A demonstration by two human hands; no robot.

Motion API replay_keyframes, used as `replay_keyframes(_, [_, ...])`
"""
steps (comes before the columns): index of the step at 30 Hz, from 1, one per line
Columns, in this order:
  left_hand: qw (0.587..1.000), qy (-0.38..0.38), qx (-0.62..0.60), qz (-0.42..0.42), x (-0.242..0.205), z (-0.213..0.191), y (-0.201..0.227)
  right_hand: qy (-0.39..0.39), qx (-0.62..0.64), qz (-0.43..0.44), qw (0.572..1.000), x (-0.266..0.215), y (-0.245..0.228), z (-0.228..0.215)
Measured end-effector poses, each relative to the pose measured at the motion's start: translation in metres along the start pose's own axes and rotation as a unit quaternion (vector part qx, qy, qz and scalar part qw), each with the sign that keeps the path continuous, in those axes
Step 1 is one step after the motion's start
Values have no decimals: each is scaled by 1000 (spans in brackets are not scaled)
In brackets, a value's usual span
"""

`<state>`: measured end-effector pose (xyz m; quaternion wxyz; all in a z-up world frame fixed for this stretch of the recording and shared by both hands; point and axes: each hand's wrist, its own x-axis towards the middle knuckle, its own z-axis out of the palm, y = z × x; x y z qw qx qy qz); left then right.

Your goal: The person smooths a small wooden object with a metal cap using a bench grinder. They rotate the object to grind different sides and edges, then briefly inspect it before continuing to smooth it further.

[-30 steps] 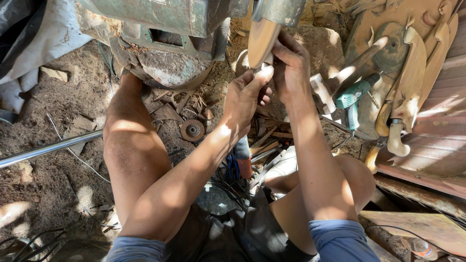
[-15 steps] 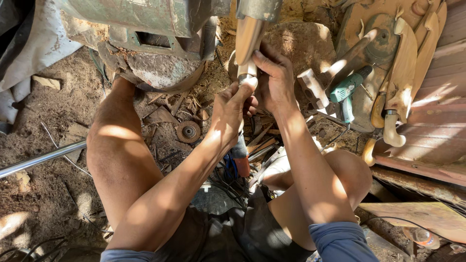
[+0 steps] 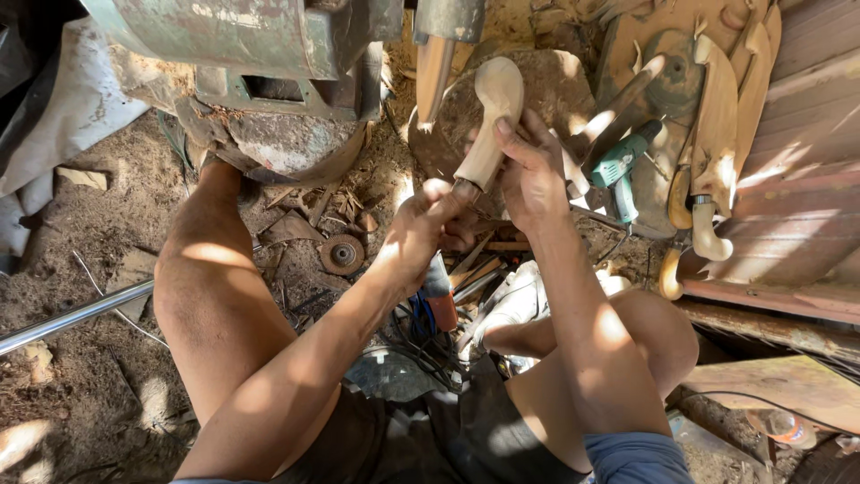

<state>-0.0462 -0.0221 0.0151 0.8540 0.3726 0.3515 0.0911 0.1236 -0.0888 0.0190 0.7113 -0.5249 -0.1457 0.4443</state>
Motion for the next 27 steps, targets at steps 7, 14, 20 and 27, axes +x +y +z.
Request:
replay_keyframes(7, [979,25,133,156,4,5,1,93,-23,19,995,13,-2,7])
replay_keyframes(14, [985,-20,-135,105,19,3,-1,-63,40,18,997,19,-5,14])
replay_keyframes(20, [987,-13,-138,84,24,9,1,-41,32,6,999,32,2,18])
replay_keyframes(27, [979,-31,-172,104,35,9,-3,-17,30,24,999,39,-3,27])
